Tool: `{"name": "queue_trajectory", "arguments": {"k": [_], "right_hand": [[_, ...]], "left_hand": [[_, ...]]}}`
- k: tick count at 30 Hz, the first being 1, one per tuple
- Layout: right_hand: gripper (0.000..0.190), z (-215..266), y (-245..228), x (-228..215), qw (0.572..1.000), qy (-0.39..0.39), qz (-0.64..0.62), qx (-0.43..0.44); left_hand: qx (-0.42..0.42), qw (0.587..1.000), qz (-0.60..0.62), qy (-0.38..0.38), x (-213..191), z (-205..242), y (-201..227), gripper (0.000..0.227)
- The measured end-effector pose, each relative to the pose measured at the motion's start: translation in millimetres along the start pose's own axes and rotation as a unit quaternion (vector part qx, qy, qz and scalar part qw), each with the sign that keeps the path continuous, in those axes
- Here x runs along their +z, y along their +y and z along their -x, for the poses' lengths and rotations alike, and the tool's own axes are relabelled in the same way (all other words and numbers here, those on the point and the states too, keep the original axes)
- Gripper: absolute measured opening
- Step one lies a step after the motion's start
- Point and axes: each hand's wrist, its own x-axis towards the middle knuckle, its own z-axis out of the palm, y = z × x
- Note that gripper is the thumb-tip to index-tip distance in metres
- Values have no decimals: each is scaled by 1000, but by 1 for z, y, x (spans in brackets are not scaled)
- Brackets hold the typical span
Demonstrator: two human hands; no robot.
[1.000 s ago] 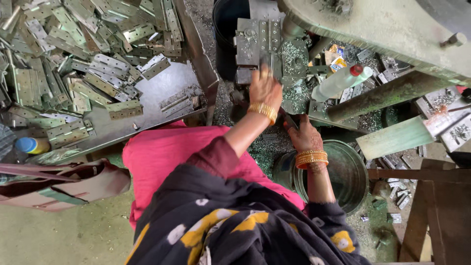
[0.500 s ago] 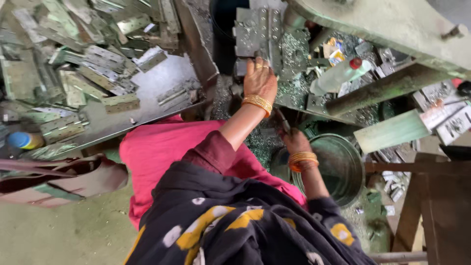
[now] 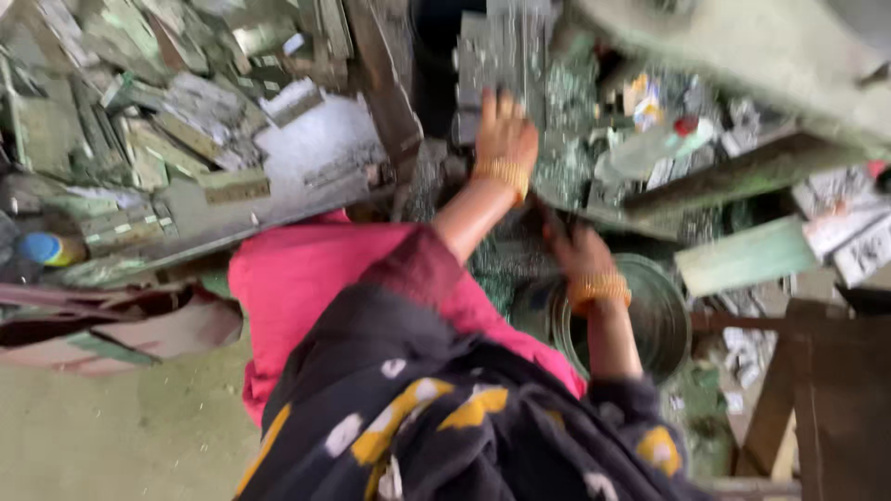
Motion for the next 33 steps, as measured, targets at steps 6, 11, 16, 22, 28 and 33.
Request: {"name": "queue_trajectory", "arguments": {"k": [6,11,16,22,28,33], "right_hand": [[35,11,6,15,997,68,-25,-39],[34,10,-8,-1,998,-26,-49,15],[43,21,-14,7,996,50,-67,5],[41,3,5,4,999,-9,-27,-45],[39,15,0,14,998,59,-37,6],[40,43,-37,9,996,42,71,34]], "left_hand": [[-38,984,-13,176,4,-16,2,40],[1,999,-49,-16,-13,-29,-12,31],[-23,1000,-7,13,-15,-27,-7,31],[-43,999,-8,-13,-14,-36,-18,30],[-41,999,6,-28,-20,-50,-7,33],[-34,998,33,-38,-25,-27,-18,36]]}}
